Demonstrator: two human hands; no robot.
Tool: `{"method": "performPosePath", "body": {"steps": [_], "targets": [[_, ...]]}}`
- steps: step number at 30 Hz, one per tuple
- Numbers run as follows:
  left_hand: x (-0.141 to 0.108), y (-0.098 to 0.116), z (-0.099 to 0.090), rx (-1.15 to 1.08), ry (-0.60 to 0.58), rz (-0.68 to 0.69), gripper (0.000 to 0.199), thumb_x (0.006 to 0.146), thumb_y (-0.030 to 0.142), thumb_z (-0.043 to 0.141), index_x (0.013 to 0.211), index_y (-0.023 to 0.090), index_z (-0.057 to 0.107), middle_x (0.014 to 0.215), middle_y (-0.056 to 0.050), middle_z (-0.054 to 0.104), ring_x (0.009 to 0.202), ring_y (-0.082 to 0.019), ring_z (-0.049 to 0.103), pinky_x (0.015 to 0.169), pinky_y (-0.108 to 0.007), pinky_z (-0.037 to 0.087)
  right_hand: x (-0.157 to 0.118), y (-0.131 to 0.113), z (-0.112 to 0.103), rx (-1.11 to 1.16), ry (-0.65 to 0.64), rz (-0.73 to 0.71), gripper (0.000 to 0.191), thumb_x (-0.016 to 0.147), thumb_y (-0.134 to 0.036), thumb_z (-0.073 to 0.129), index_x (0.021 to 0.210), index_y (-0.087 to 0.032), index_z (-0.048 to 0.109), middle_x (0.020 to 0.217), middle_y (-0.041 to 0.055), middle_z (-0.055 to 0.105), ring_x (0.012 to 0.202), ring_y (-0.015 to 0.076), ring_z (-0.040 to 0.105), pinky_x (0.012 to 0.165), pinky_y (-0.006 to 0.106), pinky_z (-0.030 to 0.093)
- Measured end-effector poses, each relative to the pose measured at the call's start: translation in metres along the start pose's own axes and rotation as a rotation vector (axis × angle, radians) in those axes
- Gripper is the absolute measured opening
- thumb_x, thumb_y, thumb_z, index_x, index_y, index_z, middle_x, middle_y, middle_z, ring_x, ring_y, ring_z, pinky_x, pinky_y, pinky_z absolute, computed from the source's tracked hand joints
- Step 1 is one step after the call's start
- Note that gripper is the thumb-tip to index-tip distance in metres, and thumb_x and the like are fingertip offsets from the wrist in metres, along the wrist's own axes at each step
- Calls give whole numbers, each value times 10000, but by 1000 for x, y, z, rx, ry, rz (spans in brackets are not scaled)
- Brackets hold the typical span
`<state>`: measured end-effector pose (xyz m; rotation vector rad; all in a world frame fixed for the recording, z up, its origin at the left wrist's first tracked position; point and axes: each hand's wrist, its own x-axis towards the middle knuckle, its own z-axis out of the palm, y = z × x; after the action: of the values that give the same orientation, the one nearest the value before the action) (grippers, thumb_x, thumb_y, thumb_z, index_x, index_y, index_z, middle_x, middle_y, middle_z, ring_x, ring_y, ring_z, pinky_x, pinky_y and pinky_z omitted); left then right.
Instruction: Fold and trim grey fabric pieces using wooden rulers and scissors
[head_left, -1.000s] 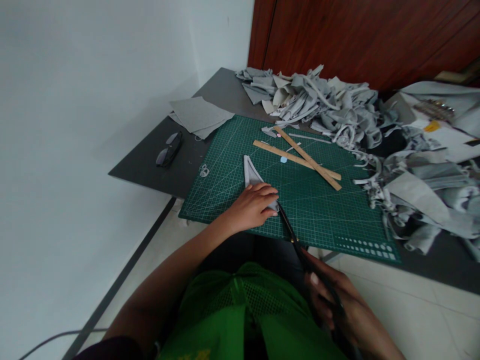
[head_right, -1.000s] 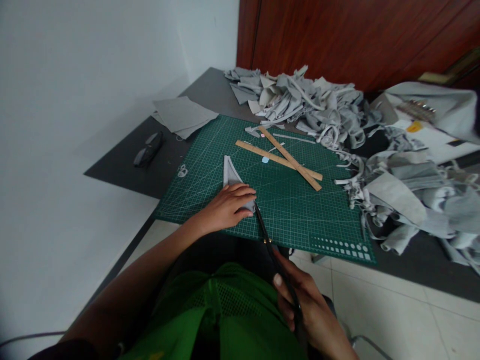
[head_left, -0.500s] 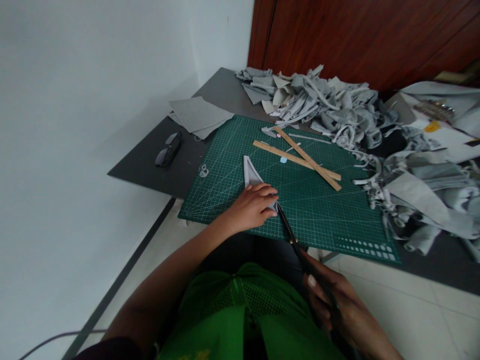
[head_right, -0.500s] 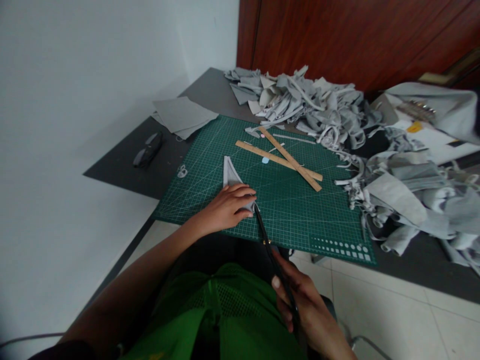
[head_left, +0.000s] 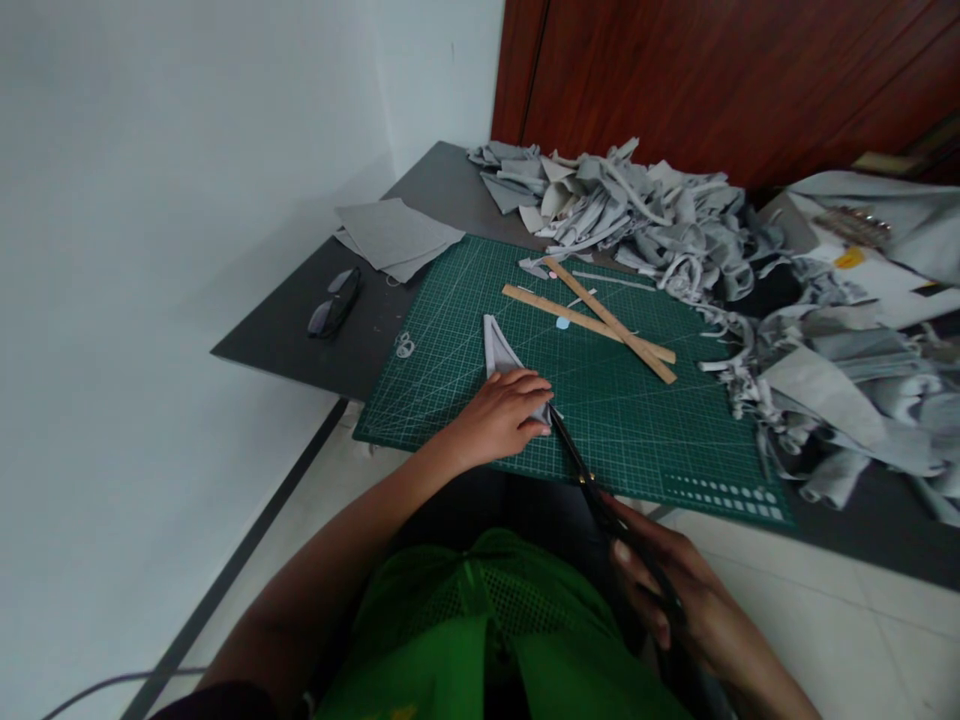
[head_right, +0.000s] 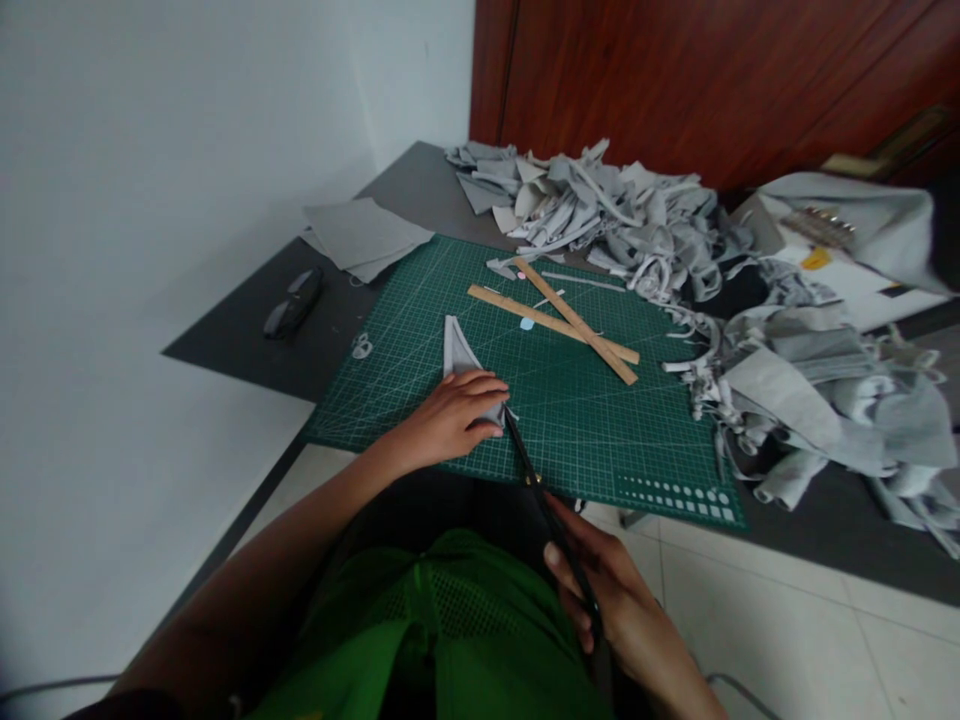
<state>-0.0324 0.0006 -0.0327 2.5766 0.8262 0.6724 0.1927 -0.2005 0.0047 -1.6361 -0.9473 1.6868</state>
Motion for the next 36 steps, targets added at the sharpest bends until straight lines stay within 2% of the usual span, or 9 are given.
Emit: {"method": "performPosePath", "body": {"steps": [6, 11, 15, 19, 26, 32, 36], "targets": [[0, -2, 2, 1, 16, 11, 411, 919, 260, 779, 1301, 205, 637, 1409, -74, 652, 1404, -290, 517, 1148, -508, 437, 4, -2, 4, 29, -21, -9, 869, 927, -601, 681, 1644, -222, 371, 577, -114, 343, 432, 65, 289, 353, 167, 322], [-2, -1, 2, -30, 48, 23, 501, 910, 243, 783, 1356, 202, 558, 1426, -101, 612, 1421, -289, 497, 1181, -509, 428, 6, 1, 4, 45, -3, 1, 897, 916, -616, 689, 1647, -212, 362, 566, -113, 350, 436, 67, 285, 354, 171, 314], [-4, 2, 1, -33, 104, 6, 419, 885, 258, 804, 1231, 201, 575, 1419, -123, 546, 1456, -309, 429, 1217, -537, 393, 6, 4, 4, 79, 0, 3, 916, 886, -638, 708, 1633, -211, 393, 578, -102, 384, 435, 63, 286, 348, 172, 295], [-5, 4, -1, -10, 135, -56, 344, 851, 314, 842, 1088, 200, 619, 1313, -105, 536, 1312, -301, 503, 1161, -526, 445, 6, 5, 5, 92, 3, -10, 866, 894, -635, 699, 1610, -221, 439, 565, -102, 389, 423, 62, 288, 348, 172, 284], [-3, 5, -4, 13, 63, -55, 302, 879, 337, 820, 1101, 194, 674, 1168, -69, 616, 1196, -275, 540, 1086, -462, 478, 6, 5, 5, 99, 6, -4, 886, 878, -649, 713, 1603, -214, 450, 564, -105, 395, 413, 59, 298, 349, 173, 282], [-1, 5, -6, 36, 23, -61, 375, 895, 356, 803, 1203, 194, 664, 1298, -78, 639, 1230, -291, 537, 1074, -474, 465, 6, 3, 6, 92, -3, -11, 822, 922, -596, 696, 1616, -246, 429, 602, -97, 415, 426, 59, 324, 369, 174, 304], [-1, 4, -6, 34, 21, -54, 369, 906, 354, 789, 1225, 215, 667, 1333, -63, 644, 1232, -295, 535, 1072, -478, 458, 6, 3, 6, 49, -33, -2, 836, 948, -594, 666, 1642, -229, 375, 549, -109, 381, 423, 70, 317, 384, 184, 308]]}}
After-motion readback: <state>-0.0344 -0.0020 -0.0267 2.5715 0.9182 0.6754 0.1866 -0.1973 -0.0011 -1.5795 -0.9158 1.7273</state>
